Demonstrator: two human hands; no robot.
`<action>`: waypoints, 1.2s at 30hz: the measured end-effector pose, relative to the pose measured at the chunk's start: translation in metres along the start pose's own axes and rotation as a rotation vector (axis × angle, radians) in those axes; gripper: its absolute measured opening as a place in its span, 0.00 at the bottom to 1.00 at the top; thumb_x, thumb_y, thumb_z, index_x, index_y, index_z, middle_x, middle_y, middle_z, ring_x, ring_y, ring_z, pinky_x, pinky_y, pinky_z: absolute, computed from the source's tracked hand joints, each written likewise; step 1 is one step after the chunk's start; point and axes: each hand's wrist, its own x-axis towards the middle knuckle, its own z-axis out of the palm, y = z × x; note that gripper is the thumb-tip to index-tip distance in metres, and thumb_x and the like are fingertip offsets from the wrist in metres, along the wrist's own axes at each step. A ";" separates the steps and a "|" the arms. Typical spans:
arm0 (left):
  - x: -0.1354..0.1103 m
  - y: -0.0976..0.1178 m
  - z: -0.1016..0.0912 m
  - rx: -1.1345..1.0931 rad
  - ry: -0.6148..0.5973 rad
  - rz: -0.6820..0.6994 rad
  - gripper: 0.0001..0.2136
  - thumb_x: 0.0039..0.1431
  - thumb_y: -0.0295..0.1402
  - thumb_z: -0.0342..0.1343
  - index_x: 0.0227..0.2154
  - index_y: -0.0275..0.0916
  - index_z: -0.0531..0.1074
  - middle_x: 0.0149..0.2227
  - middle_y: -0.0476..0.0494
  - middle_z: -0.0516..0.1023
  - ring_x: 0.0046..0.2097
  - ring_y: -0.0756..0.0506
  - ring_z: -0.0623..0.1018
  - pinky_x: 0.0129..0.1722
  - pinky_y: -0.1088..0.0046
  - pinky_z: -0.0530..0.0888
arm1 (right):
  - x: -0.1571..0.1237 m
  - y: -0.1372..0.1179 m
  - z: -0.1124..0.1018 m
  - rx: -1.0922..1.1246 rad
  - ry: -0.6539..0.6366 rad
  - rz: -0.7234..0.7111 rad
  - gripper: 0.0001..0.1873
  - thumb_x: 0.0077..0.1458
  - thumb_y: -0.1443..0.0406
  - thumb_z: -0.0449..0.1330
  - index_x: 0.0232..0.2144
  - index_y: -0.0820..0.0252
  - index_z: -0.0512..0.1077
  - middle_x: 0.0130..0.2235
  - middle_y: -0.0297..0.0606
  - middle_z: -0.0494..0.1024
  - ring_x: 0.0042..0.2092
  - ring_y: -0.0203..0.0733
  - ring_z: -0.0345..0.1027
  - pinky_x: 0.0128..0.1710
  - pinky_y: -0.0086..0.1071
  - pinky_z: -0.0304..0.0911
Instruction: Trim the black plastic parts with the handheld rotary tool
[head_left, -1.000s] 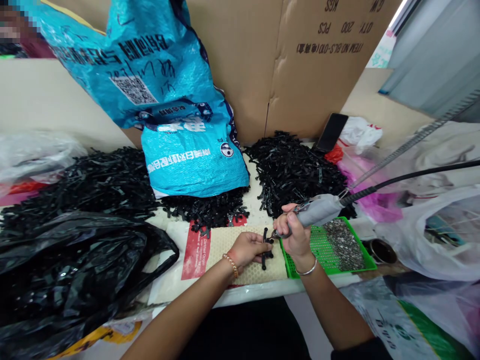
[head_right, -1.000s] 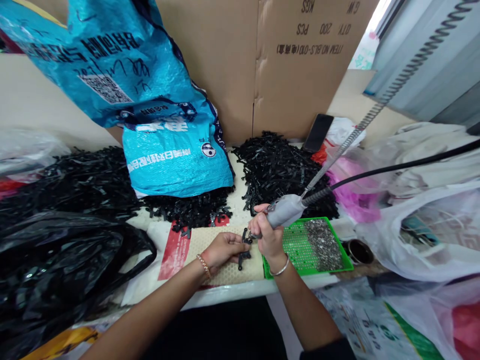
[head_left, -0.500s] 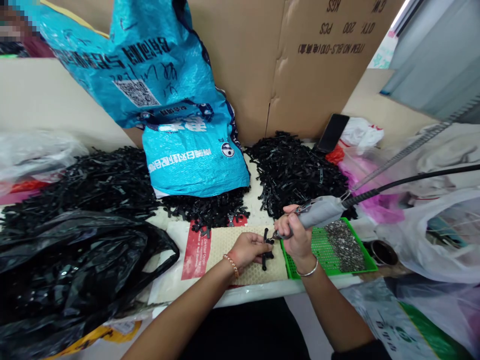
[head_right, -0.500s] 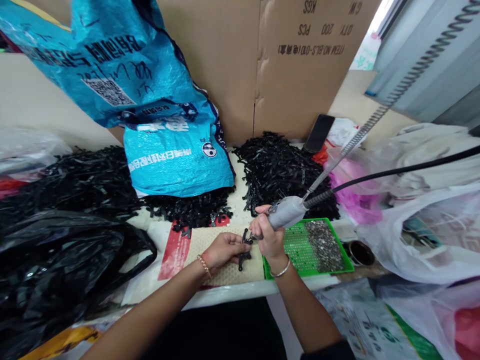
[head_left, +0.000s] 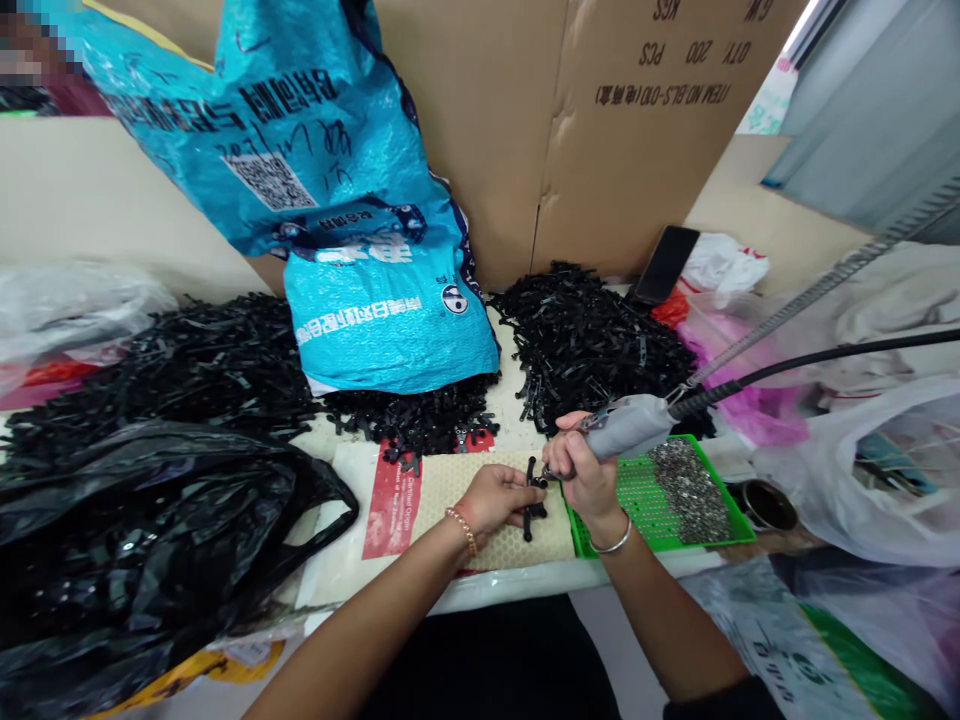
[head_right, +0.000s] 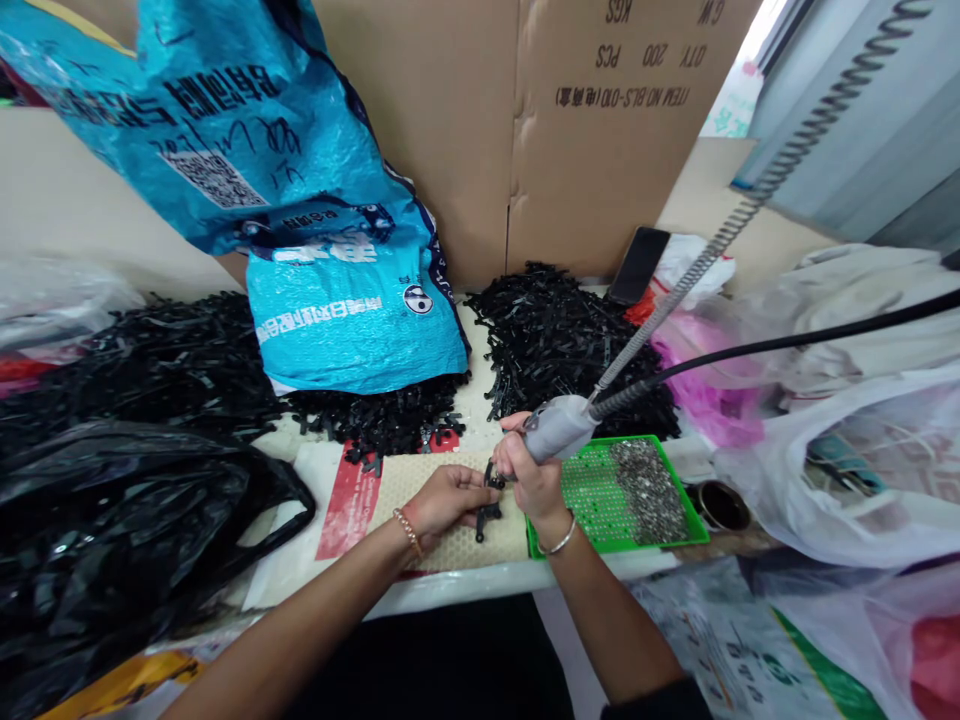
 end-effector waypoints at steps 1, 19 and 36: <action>0.000 0.000 0.000 -0.002 0.005 -0.007 0.10 0.49 0.26 0.69 0.28 0.28 0.73 0.28 0.40 0.76 0.29 0.47 0.77 0.22 0.81 0.72 | 0.000 0.001 0.000 -0.005 -0.012 0.009 0.10 0.65 0.57 0.62 0.40 0.55 0.69 0.19 0.26 0.59 0.20 0.37 0.53 0.26 0.30 0.61; 0.003 -0.004 -0.001 -0.020 0.024 0.012 0.15 0.42 0.31 0.73 0.27 0.29 0.72 0.27 0.43 0.75 0.28 0.49 0.75 0.23 0.80 0.72 | 0.005 -0.006 0.001 0.009 -0.098 0.080 0.10 0.64 0.58 0.63 0.42 0.57 0.69 0.20 0.25 0.59 0.20 0.35 0.54 0.24 0.29 0.58; 0.004 -0.003 -0.002 -0.028 0.027 -0.003 0.12 0.53 0.29 0.68 0.31 0.30 0.68 0.32 0.37 0.77 0.27 0.48 0.76 0.24 0.78 0.75 | -0.009 -0.014 -0.053 -0.181 0.177 0.032 0.14 0.59 0.57 0.67 0.38 0.60 0.70 0.19 0.26 0.60 0.19 0.35 0.54 0.22 0.27 0.57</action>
